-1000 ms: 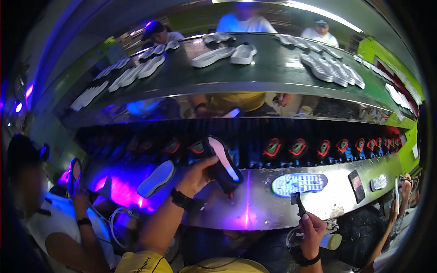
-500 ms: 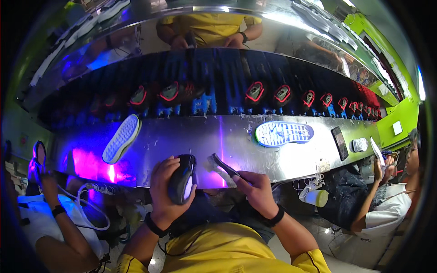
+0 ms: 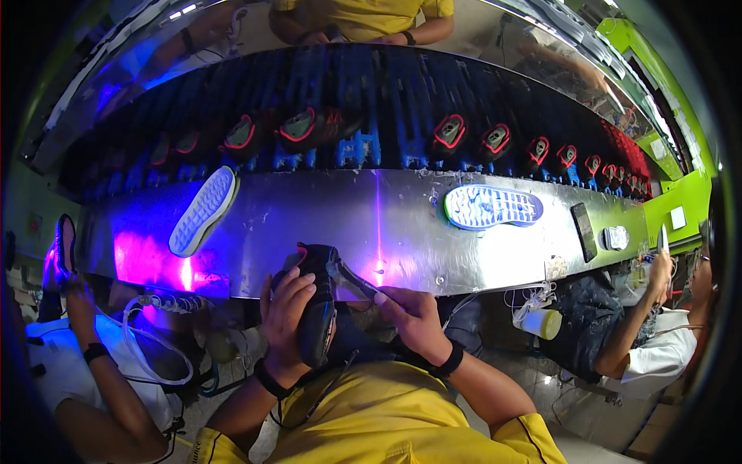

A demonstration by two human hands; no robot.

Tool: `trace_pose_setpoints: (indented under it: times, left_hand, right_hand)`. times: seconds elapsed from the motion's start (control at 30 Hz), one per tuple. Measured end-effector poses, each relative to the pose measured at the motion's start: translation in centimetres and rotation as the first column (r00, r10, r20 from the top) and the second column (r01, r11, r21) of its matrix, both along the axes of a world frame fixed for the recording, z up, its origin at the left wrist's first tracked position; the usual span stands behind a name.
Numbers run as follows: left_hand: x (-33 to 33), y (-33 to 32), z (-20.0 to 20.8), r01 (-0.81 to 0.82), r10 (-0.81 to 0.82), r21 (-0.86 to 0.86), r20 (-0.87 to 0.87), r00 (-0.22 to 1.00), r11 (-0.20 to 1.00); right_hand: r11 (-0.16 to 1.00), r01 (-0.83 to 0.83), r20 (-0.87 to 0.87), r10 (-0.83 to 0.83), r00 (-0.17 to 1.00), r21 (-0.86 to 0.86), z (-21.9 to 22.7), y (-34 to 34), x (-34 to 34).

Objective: The recorder is applying a liquid adhesive/glue to the seams and soles of athletic shoes using a small brush at a manufacturing station.

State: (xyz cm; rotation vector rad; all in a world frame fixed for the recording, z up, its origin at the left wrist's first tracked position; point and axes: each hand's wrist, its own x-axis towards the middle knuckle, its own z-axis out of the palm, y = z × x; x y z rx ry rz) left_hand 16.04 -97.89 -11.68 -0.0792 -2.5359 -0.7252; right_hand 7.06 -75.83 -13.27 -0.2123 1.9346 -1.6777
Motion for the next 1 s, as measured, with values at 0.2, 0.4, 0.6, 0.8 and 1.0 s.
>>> trace_pose_setpoints:
  times: [0.2, 0.4, 0.6, 0.8, 1.0]
  left_hand:
    - [0.1, 0.2, 0.3, -0.019, 0.019, -0.012, 0.019, 1.000, 1.000]
    - [-0.7, 1.3, 1.8, -0.043, 0.045, -0.042, 0.053, 0.998, 0.998]
    - [-1.8, 2.7, 3.2, -0.098, 0.103, -0.066, 0.079, 0.992, 0.993]
    - [-3.4, 4.0, 4.3, -0.156, 0.169, -0.116, 0.107, 0.980, 0.981]
    - [-5.5, 5.0, 5.8, -0.157, 0.185, -0.158, 0.179, 0.966, 0.975]
  right_hand:
    - [0.989, -0.079, 0.187, 0.101, 0.977, -0.123, 2.8, 2.0, 0.8]
    - [0.995, -0.053, 0.016, 0.055, 0.998, -0.086, 4.4, 3.2, 1.7]
    - [0.995, 0.000, -0.113, -0.012, 0.994, -0.105, 4.4, 3.8, 2.4]
    - [0.992, 0.031, -0.286, -0.066, 0.956, -0.125, 5.1, 4.5, 2.8]
    - [0.995, 0.103, -0.459, -0.097, 0.883, -0.012, 7.3, 5.5, 1.8]
